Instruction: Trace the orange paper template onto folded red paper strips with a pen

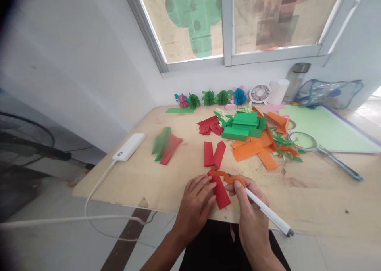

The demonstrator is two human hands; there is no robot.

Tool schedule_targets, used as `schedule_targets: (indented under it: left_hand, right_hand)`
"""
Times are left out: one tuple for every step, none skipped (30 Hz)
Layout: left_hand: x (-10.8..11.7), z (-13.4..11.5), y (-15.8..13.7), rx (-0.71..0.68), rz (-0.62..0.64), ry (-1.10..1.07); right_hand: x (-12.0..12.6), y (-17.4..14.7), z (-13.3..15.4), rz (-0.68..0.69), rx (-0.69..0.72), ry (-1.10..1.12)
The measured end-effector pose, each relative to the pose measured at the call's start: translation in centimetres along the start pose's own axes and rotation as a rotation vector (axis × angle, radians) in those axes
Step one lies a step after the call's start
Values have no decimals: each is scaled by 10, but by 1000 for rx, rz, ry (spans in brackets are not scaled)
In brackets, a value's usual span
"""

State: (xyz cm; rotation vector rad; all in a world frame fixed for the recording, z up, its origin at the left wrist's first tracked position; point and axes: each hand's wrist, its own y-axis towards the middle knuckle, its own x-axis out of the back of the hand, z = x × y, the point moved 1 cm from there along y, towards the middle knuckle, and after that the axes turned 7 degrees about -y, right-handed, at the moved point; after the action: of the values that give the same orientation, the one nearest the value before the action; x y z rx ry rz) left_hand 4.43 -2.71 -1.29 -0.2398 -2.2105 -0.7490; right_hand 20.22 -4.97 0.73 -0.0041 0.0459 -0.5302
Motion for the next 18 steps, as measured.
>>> schedule_targets:
  left_hand:
    - [2,0,1,12,-42,-38]
    - [4,-1,2,36,-81,-93]
    - [6,-3,4,77,-112,-170]
    - [7,-5,6,139,-134,-269]
    - [8,-8,9,221,-149,-387]
    - [9,-11,12,315,-157,-521]
    - [10,-15,16,407,-160,-666]
    - [11,-18,20,485,-162,-812]
    - [12,-22,25,541,-159,-951]
    - [14,-26,29,575,-159,-1073]
    - [16,-30,33,593,-157,-1167]
    - [18,-33,37,599,-161,-1233]
    - [19,-35,39,599,-169,-1276]
    - [21,-38,41,598,-177,-1304]
    - [22,-39,42,597,-188,-1325]
    - [23,-41,42,597,-193,-1343]
    - [23,-42,42,598,-191,-1363]
    - [23,-43,41,600,-187,-1382]
  right_hand:
    - [-1,0,2,-10,14,-2]
    - [-1,1,4,-23,28,-4]
    - [-2,1,6,-38,42,-8]
    - [-2,1,9,-52,56,-20]
    - [-2,0,12,-64,69,-41]
    - [-2,-1,14,-67,85,-71]
    - [-2,-2,17,-63,104,-110]
    - [-2,-3,18,-53,124,-151]
    - [-2,-5,20,-38,148,-185]
    - [-1,-6,21,-28,176,-204]
    - [-1,-8,22,-17,203,-214]
    - [-1,-9,22,-15,229,-218]
    - [-1,-10,24,-20,254,-219]
    - [-1,-11,25,-25,277,-224]
    - [-1,-12,27,-27,299,-233]
    - [-2,-12,28,-24,318,-243]
    - [-3,-13,30,-21,337,-248]
    - [-5,-14,32,-15,354,-252]
